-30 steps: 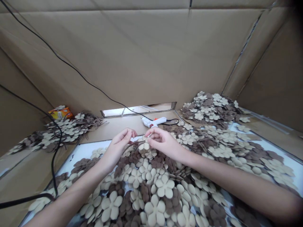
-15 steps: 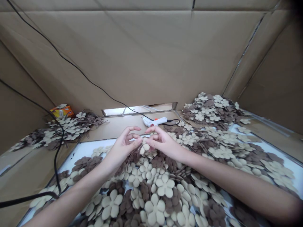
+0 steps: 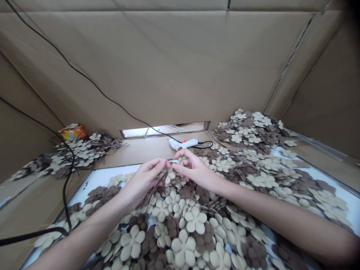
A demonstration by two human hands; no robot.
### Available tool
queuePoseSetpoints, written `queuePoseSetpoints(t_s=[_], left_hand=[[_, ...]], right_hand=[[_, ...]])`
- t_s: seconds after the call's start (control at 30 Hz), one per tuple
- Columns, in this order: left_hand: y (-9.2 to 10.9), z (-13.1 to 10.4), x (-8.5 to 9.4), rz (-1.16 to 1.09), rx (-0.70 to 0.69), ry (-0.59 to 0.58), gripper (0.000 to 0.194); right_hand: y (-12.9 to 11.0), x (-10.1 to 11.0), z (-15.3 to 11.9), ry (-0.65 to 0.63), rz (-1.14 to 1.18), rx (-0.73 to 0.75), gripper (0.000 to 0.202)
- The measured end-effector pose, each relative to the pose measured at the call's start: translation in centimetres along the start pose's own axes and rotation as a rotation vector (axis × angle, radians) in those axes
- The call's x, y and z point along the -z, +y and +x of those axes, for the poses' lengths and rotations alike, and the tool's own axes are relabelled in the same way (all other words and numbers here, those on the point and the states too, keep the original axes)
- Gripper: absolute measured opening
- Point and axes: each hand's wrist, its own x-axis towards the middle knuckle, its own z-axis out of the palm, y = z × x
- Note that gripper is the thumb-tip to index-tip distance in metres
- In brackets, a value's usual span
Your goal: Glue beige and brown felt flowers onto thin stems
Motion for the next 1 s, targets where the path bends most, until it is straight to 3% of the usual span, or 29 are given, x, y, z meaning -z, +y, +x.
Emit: queuePoseSetpoints(t_s=[0.23,0.47,0.87,1.0], left_hand=[[-0.33,-0.03,-0.21,0.120,-0.008,-0.010,0.032],[-0.16,-0.13,-0.46,0.310,-0.112,0.002,0.025],[-0.02,-0.25,-0.49,0.395,-0.164,-0.065,0.025],[-0.13,-0.26,-0.61,0.392,-0.164,-0.033,0.025]], right_hand=[[-0.01,-0.20,-0.02,-0.002,-0.023,-0.027,0.035],[-0.15,-0.42,-0.36,-0.030,-0.020,-0.051,0.027],[-0.37,-0.47,-0.11,-0.053,0.075,-0.128,0.026],[-0.43,-0.60,-0.18,-0.056,0.138,-0.191,0.026]])
